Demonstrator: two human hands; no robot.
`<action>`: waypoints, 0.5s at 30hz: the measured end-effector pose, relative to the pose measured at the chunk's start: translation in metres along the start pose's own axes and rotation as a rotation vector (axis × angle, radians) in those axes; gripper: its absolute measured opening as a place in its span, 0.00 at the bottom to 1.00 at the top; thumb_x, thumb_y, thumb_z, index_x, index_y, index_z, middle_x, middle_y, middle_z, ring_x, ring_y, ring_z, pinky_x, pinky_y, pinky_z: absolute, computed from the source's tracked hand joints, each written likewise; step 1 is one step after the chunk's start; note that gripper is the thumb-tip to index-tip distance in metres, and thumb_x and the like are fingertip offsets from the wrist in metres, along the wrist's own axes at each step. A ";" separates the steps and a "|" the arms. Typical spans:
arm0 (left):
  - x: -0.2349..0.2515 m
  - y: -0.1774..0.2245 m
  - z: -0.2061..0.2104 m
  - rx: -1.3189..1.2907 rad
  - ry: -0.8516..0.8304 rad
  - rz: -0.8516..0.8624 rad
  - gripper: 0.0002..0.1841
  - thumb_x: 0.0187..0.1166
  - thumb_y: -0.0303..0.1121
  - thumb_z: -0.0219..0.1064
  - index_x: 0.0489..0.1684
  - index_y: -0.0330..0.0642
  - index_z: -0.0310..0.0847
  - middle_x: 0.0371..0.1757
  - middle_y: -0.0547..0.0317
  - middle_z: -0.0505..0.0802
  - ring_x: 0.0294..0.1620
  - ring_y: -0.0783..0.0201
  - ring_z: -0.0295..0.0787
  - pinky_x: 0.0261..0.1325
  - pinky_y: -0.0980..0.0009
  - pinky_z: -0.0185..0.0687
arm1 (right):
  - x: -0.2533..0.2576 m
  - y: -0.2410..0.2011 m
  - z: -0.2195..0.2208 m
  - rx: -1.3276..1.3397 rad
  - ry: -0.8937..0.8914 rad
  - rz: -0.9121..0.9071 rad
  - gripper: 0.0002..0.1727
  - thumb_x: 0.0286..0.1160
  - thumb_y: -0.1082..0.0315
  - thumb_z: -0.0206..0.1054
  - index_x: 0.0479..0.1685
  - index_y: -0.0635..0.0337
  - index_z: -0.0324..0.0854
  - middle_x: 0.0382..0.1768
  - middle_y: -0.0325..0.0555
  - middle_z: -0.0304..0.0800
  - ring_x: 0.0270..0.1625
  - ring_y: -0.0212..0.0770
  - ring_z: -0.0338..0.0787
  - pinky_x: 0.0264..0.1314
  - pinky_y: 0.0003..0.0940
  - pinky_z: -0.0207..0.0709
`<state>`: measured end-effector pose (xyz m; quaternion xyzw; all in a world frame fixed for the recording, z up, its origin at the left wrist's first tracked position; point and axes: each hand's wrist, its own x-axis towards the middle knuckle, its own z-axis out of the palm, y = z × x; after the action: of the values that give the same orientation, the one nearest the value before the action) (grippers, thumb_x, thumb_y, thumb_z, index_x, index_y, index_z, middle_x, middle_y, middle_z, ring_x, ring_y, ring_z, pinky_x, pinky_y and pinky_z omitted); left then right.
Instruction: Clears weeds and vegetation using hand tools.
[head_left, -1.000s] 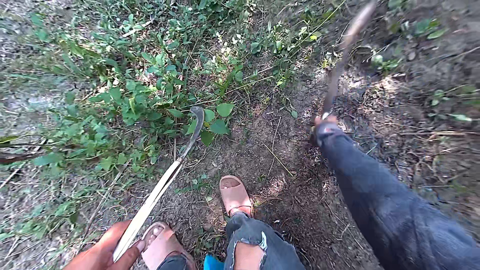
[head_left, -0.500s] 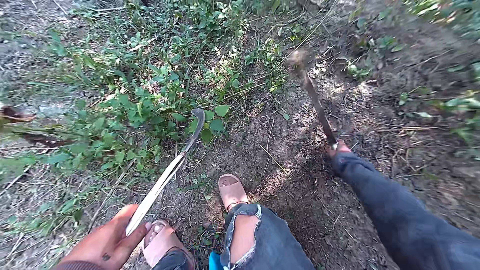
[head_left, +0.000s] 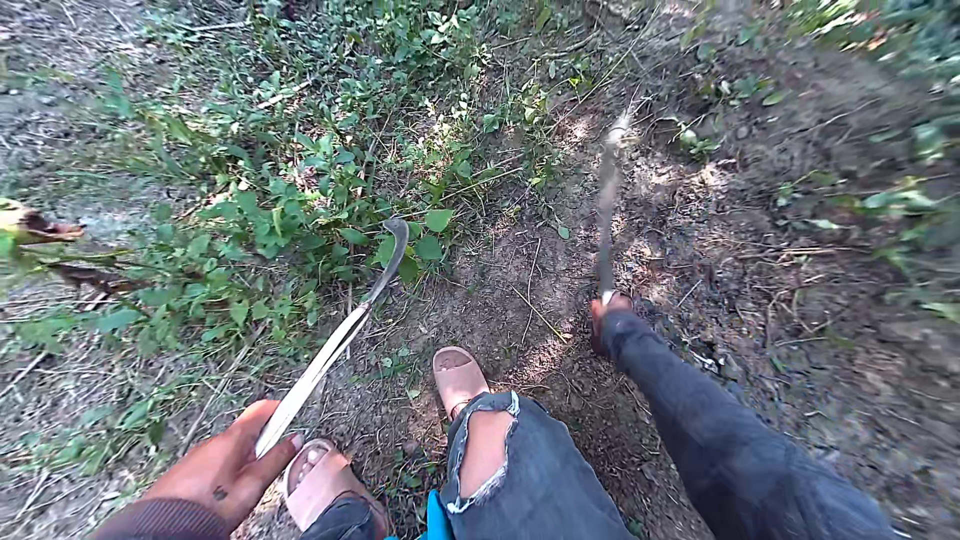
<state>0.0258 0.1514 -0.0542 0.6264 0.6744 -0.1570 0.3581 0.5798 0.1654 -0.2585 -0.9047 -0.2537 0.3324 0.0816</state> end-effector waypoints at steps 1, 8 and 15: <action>0.001 -0.002 0.001 0.000 0.016 0.005 0.23 0.81 0.43 0.71 0.68 0.40 0.76 0.42 0.33 0.91 0.44 0.33 0.90 0.49 0.31 0.80 | -0.006 0.018 0.015 -0.163 -0.115 -0.041 0.31 0.81 0.63 0.68 0.79 0.73 0.71 0.74 0.71 0.80 0.78 0.64 0.81 0.82 0.61 0.72; -0.002 -0.007 0.004 -0.012 0.057 0.034 0.24 0.80 0.44 0.72 0.69 0.40 0.78 0.43 0.32 0.91 0.45 0.32 0.90 0.49 0.29 0.79 | -0.044 0.087 0.030 -0.198 -0.162 -0.017 0.33 0.79 0.62 0.70 0.83 0.62 0.71 0.71 0.68 0.84 0.76 0.65 0.82 0.80 0.65 0.71; -0.007 -0.008 0.003 -0.017 0.060 0.072 0.27 0.80 0.46 0.70 0.71 0.40 0.76 0.41 0.32 0.91 0.43 0.30 0.90 0.46 0.28 0.79 | -0.024 -0.020 -0.033 0.488 0.215 0.037 0.33 0.85 0.61 0.65 0.85 0.66 0.62 0.53 0.64 0.85 0.41 0.52 0.88 0.50 0.52 0.85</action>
<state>0.0188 0.1431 -0.0533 0.6517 0.6630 -0.1191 0.3485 0.5771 0.1715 -0.2140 -0.8928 -0.1394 0.2873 0.3178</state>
